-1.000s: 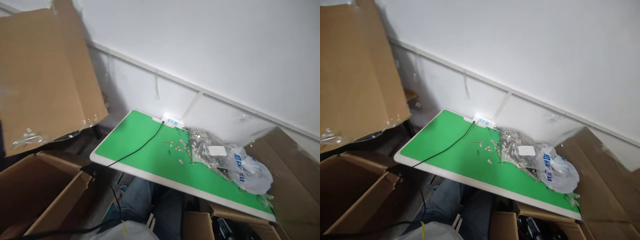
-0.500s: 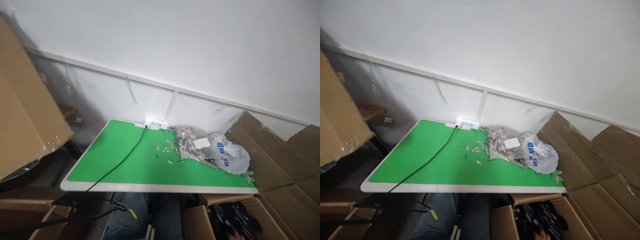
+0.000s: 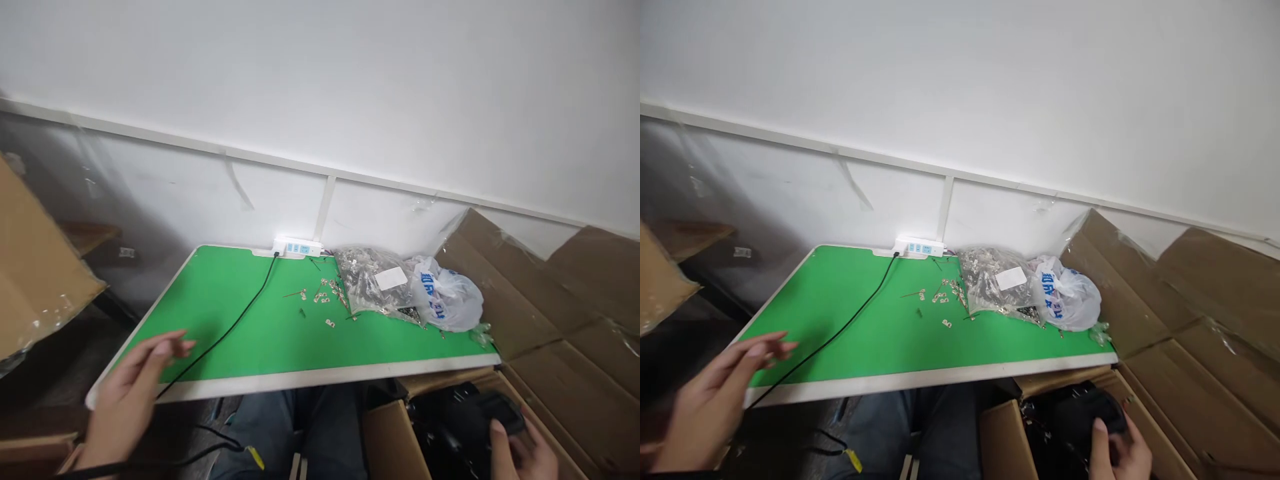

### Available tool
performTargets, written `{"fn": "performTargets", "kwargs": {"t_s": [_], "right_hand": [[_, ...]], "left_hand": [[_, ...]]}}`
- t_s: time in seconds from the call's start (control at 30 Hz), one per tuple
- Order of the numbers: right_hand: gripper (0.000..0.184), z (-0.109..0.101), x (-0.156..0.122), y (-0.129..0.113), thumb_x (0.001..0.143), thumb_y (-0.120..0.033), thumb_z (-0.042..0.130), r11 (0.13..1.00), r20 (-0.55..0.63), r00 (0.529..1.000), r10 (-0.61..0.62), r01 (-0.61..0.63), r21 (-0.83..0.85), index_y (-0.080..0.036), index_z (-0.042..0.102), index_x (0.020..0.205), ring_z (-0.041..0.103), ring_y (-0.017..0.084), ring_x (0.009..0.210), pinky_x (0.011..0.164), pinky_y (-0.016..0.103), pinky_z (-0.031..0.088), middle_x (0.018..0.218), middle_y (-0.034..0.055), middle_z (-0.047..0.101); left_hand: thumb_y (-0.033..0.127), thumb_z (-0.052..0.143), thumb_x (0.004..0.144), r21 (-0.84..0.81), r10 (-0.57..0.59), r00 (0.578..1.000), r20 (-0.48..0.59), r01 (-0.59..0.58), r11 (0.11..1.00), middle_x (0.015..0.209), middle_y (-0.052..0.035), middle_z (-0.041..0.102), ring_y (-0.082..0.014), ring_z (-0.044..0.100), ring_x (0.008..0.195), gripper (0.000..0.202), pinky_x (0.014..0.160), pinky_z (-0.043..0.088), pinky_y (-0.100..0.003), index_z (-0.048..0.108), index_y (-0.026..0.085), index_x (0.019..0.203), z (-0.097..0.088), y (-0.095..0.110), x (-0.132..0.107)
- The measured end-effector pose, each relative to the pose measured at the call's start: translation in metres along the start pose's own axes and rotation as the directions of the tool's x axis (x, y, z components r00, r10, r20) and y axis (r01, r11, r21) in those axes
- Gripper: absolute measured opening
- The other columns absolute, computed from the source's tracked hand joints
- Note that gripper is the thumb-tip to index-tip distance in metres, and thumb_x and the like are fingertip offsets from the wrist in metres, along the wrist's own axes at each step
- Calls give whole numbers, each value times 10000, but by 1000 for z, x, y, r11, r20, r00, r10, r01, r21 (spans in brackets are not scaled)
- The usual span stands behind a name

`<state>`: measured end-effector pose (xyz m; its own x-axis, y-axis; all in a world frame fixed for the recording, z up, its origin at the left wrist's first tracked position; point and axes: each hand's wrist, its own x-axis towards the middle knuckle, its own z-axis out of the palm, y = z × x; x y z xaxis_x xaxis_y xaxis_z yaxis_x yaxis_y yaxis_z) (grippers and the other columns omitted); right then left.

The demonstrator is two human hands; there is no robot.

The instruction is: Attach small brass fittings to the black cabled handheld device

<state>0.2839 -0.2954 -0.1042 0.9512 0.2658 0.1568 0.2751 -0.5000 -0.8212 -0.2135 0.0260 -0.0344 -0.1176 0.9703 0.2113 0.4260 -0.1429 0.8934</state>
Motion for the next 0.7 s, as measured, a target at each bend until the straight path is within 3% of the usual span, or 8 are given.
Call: {"fn": "performTargets", "kwargs": {"t_s": [0.1,0.2,0.27,0.3,0.4,0.5,0.6,0.7], "right_hand": [[927,30,-7,-73,788,-690,693,948,-55,998,11,7,319,-178,455,1524,718,329,1033,884,452,584,1157,170,739],[930,75,-2,-136,793,-637,725,869,55,996,-65,29,493,-162,431,1536,716,274,959,872,401,571,1067,125,757],[958,110,6,-169,826,-602,696,812,65,990,-127,66,580,-131,342,1580,703,253,936,899,397,556,997,100,759],[978,128,9,-183,842,-578,689,791,96,984,-149,61,608,-126,281,1607,699,246,937,914,396,550,972,84,756],[1021,182,12,-221,884,-545,665,767,248,939,-240,27,641,-112,141,1647,683,233,827,839,375,557,863,40,732],[1043,227,5,-248,906,-538,662,742,368,857,-361,25,670,-126,66,1656,677,228,760,776,366,560,823,25,720],[1052,258,0,-259,912,-522,679,689,420,769,-482,37,724,-150,37,1658,703,246,820,826,403,566,862,44,734],[1009,280,4,-256,926,-510,674,605,429,689,-584,17,796,-180,65,1659,715,263,963,967,460,539,970,75,749]], "left_hand": [[723,581,900,-165,136,957,256,-95,982,1063,-72,778,-270,722,978,562,956,585,-452,687,221,1132,73,28,12],[641,646,910,-243,373,748,548,-284,927,1353,-140,683,-293,685,1168,638,1032,549,-475,567,239,1398,139,61,2],[604,778,831,-285,482,610,630,-395,873,1542,-173,531,-317,642,1271,937,1041,550,-488,327,290,1591,175,78,-10],[601,827,784,-292,532,573,623,-461,838,1595,-188,462,-336,625,1300,1076,1028,559,-499,227,305,1627,190,84,-14],[572,850,775,-237,698,571,432,-674,699,1596,-220,440,-390,533,1403,1096,1117,488,-567,220,261,1616,229,96,-10],[486,799,851,-72,738,606,297,-756,650,1421,-211,605,-403,585,1335,786,1077,516,-575,431,197,1483,251,100,21],[378,703,933,-16,725,634,270,-750,662,1296,-172,686,-352,665,1226,509,1021,565,-511,533,188,1374,251,98,61],[284,668,936,-126,729,627,275,-728,674,1345,-133,674,-289,658,1251,500,1055,556,-451,516,210,1407,241,89,90]]}}
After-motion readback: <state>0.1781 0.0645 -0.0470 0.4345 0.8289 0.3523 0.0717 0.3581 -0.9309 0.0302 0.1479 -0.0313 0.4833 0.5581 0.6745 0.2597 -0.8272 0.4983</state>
